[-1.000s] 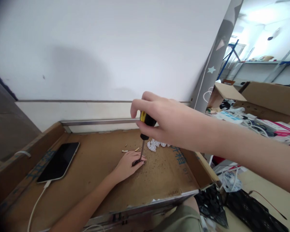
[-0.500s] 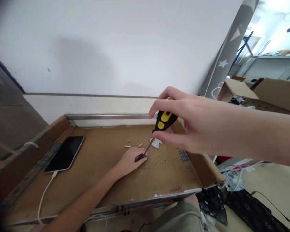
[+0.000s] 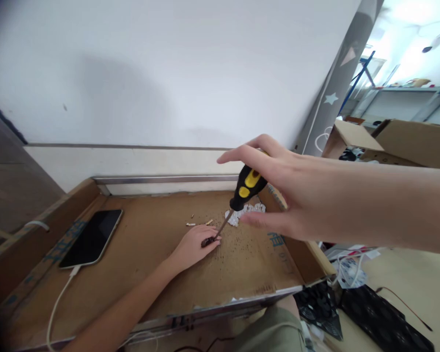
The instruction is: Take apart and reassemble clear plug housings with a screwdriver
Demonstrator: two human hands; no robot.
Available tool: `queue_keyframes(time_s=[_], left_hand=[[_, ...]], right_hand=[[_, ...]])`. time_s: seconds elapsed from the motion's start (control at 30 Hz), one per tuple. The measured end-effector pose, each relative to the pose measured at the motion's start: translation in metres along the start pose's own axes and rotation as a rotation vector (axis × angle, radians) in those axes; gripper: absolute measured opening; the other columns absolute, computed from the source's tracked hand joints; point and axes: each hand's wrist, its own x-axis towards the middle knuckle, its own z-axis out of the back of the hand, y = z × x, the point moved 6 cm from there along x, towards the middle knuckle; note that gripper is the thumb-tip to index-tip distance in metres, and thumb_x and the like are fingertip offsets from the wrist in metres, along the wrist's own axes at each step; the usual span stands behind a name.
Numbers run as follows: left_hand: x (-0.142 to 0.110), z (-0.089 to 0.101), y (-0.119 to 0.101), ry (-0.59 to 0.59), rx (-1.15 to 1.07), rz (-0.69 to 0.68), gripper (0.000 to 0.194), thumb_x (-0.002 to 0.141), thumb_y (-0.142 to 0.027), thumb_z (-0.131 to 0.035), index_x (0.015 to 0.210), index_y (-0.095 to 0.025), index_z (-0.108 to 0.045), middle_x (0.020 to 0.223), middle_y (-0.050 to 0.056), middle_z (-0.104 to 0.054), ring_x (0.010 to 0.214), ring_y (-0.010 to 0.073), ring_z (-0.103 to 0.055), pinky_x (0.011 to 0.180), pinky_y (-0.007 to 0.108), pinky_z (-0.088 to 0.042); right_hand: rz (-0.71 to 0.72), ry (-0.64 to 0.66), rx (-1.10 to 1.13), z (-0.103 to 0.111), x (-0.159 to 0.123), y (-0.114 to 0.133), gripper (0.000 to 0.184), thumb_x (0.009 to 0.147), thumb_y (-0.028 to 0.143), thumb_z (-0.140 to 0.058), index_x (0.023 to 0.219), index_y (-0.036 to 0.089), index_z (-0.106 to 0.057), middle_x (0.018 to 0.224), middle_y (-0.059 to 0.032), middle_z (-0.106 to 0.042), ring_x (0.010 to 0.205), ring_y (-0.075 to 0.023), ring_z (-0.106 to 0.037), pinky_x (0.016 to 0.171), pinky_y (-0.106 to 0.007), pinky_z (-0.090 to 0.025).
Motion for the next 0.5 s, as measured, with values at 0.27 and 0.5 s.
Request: queue_keyframes(time_s=[0.27,0.5], left_hand=[[-0.002,-0.003,0.004,-0.011,0.023,0.022,0.013,0.085,-0.029,-0.057,0.091,-0.023,-0.067,0.101,0.000,-0.069,0.102,0.0186,-0.060,0.094,0.035,-0.044],[0.001,0.005,0.002,0.009,-0.053,0.086,0.018,0.081,-0.027,-0.062,0.099,-0.022,-0.063,0.096,0.001,-0.069,0.092,0.0191,-0.062,0.094,0.036,-0.044]], right_hand=[[-0.066,0.126,0.051,0.003,0.002,0.009,0.039,0.084,0.042,-0.049,0.122,0.033,-0.045,0.120,-0.0038,-0.047,0.053,-0.0015,-0.048,0.051,-0.022,-0.043],[0.060,0.082,-0.033,0.003,0.013,0.023,0.039,0.082,0.042,-0.051,0.118,0.031,-0.048,0.116,-0.0041,-0.051,0.050,-0.0015,-0.043,0.047,-0.022,-0.037]])
